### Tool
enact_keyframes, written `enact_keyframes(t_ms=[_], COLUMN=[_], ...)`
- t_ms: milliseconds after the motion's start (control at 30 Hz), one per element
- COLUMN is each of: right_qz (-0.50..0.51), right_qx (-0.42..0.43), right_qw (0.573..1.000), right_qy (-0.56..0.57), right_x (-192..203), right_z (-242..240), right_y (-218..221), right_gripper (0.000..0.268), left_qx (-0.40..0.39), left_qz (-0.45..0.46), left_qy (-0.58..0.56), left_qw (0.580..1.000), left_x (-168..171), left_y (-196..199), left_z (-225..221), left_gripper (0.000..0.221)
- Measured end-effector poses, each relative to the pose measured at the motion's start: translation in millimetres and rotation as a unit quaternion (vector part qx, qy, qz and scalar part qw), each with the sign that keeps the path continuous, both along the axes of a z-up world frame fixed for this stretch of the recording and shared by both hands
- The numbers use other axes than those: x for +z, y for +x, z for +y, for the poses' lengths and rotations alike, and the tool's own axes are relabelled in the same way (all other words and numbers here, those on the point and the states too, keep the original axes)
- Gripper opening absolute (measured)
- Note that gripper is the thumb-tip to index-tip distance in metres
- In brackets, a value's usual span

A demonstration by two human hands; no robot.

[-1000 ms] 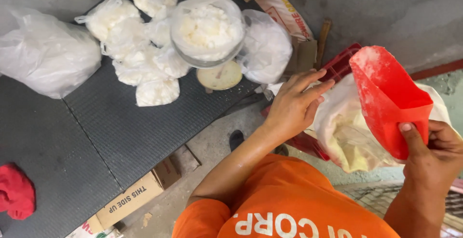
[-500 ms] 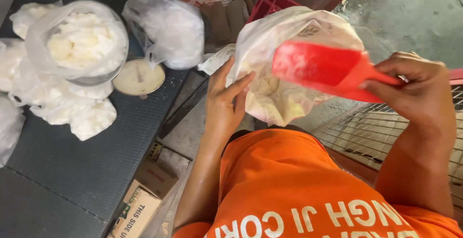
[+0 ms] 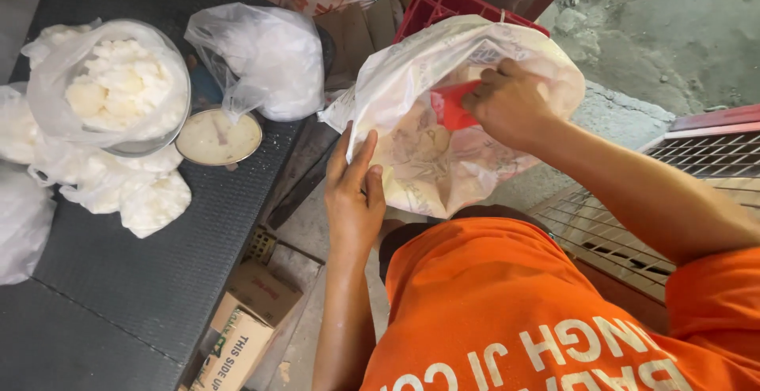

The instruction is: Scooping a white crystalline substance from a large sack, weighing it on a mechanical scale, and packaging it into individual small plastic bags.

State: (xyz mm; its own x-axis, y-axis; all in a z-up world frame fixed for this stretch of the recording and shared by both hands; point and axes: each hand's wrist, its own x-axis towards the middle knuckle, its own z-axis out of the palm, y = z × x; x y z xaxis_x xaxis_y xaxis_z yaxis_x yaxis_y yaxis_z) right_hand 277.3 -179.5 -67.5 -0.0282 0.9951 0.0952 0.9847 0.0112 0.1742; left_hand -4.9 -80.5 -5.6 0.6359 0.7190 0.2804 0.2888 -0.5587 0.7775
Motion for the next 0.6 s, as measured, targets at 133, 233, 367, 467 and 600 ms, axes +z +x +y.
enact_keyframes(t_ms=[133,233,367,467,600], right_qz=[-0.073,-0.059,-0.073,-0.017,0.008], right_qx=[0.073,0.153,0.207,0.234,0.157], right_qw=[0.995,0.986,0.974,0.969,0.986], right_qy=[0.007,0.025,-0.047,-0.078,-0.059], right_x=[-17,-26,-4,25,23], right_z=[28,43,45,32,22], right_y=[1,-1,-14,-18,-7], right_gripper=[0.011,0.011,0.016,0.012,0.020], left_qx=[0.003,0.005,0.009,0.013,0.038], left_qz=[-0.001,-0.007,-0.005,-0.007,-0.003], left_qy=[-0.006,-0.009,-0.024,-0.012,-0.050], left_qw=[1.000,1.000,1.000,1.000,0.998], left_x=[0,6,6,3,-4], left_y=[-1,3,4,5,4], left_z=[-2,-2,1,4,7], left_gripper=[0.047,0.048,0.048,0.047,0.047])
